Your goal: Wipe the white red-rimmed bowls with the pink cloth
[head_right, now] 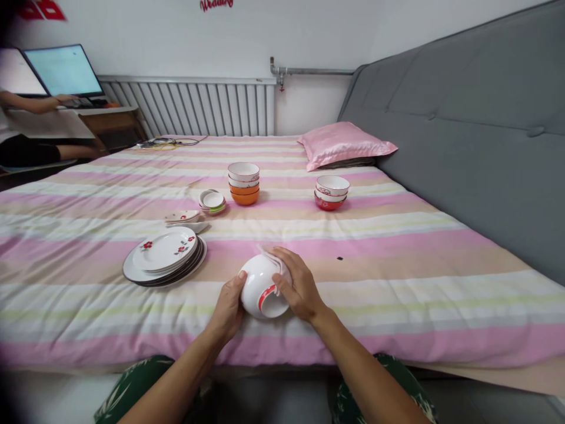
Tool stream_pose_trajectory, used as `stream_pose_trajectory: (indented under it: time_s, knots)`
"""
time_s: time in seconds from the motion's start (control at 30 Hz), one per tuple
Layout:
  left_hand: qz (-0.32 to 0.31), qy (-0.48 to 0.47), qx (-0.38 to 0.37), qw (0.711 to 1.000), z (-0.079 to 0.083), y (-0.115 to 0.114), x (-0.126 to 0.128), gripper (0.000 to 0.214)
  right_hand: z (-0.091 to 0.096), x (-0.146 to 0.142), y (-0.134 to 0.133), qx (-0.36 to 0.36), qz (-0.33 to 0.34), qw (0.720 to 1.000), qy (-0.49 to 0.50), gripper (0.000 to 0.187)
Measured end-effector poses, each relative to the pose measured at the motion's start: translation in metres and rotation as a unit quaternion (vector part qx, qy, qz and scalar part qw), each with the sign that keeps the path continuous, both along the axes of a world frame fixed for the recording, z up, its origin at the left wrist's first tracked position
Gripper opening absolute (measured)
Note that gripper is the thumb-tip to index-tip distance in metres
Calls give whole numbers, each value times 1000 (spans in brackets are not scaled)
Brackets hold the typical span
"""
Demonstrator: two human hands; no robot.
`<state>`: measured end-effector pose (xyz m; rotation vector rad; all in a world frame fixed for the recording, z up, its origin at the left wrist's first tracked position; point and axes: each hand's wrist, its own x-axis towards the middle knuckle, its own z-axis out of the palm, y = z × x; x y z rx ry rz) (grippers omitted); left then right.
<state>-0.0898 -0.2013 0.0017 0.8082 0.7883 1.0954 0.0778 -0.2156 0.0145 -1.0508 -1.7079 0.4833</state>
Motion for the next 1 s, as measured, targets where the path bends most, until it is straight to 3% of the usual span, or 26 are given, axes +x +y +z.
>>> stream_pose_trajectory:
  time_s: [0.27, 0.43, 0.57, 0.73, 1.0]
  knots:
    - [18, 15, 31, 999, -7, 1, 2, 37, 19, -15, -9, 112, -22, 968, -224, 51]
    - [40, 88, 88, 991, -11, 0, 0, 39, 22, -20, -13, 132, -25, 950, -280, 47]
    - [64, 128, 104, 984, -12, 0, -1, 40, 20, -17, -12, 137, -10, 954, -266, 39]
    - [34, 61, 55, 996, -9, 0, 3, 46, 19, -13, -8, 90, -8, 975, -201, 34]
    - [57, 5, -2, 998, -13, 5, 4, 51, 6, -7, 2, 2, 4, 998, -58, 35]
